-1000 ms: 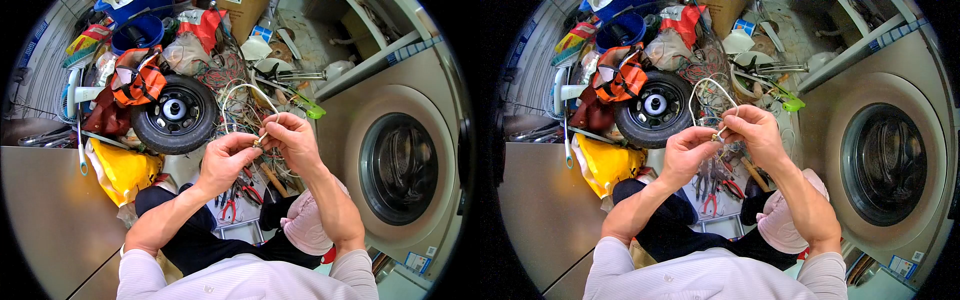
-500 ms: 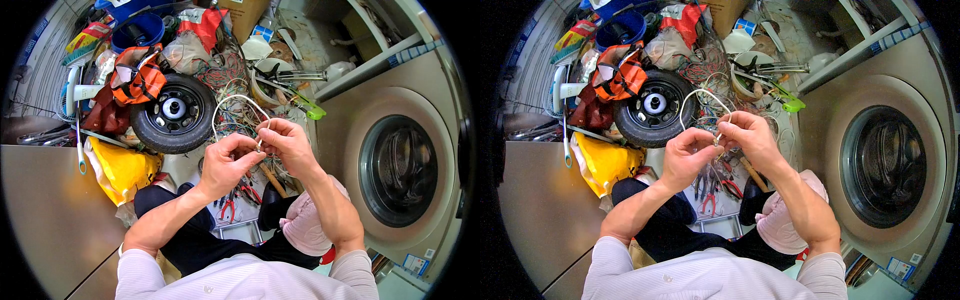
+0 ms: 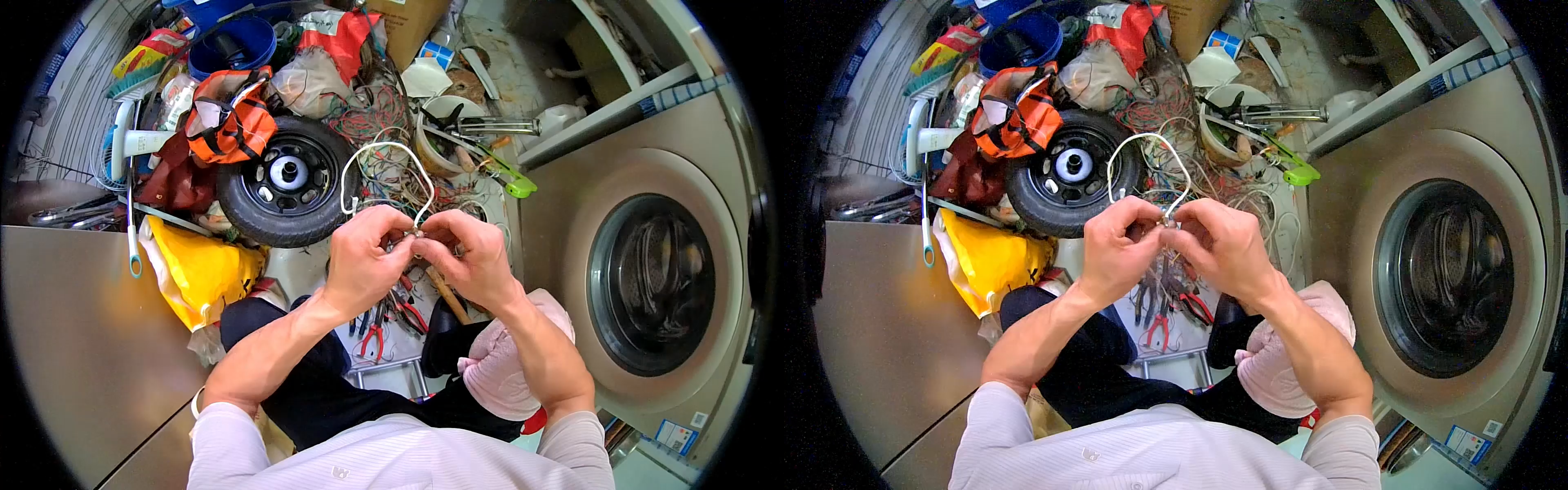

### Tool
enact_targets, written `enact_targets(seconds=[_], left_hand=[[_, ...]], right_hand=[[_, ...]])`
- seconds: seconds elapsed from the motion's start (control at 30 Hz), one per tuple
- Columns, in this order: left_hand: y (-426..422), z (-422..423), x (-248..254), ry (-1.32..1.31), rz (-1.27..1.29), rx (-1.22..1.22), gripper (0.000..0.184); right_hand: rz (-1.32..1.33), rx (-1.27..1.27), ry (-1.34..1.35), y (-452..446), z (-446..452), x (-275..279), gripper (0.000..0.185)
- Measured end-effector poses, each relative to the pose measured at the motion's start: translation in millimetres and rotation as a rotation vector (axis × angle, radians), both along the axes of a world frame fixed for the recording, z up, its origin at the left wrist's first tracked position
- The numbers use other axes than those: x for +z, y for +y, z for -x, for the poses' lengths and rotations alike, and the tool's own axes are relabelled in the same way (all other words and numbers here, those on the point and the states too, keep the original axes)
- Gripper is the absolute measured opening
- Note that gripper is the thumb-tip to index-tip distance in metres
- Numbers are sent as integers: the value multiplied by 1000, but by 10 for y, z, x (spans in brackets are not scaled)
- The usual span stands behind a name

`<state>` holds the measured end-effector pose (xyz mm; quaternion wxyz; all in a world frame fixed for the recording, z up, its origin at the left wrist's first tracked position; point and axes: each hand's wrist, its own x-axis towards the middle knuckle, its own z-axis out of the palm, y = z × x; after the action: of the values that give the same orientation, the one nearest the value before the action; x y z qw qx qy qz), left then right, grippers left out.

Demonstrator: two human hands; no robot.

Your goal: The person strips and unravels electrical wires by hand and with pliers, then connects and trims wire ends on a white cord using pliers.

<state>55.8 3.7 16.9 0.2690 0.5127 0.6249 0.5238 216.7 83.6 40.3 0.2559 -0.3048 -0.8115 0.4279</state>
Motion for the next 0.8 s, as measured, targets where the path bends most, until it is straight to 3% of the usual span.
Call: enact_targets(seconds=[0.1,0.2,0.23,0.27,0.33,0.4,0.53,0.67,0.73,0.77,0.8], left_hand=[[18,-12,-36,37,-73,-9,11],[19,26,30,6,-20,-61,11],[13,51,107,-127,104,-116,13],[12,61,143,-261,227,-172,15],[13,60,118,-294,218,-192,17],[5,34,121,-421,207,-218,24],[-2,40,98,-436,242,-265,32],[-5,10,71,-445,209,-204,26],[6,29,64,-203,169,-159,19],[2,29,47,-203,170,-159,19],[2,27,22,-155,121,-153,17]], right_hand=[[-185,74,56,65,-12,-108,11],[-223,71,76,66,-32,-172,8],[-223,71,74,57,-37,-161,8],[-13,30,45,45,-46,-134,8],[396,-35,61,19,-44,-83,10],[410,-42,63,30,-45,-76,11],[502,-73,53,66,-31,-51,13],[555,-60,97,74,-46,-96,14],[578,-46,82,56,-39,-89,13],[580,-47,82,52,-42,-93,13],[427,-35,11,52,-45,-96,13]])
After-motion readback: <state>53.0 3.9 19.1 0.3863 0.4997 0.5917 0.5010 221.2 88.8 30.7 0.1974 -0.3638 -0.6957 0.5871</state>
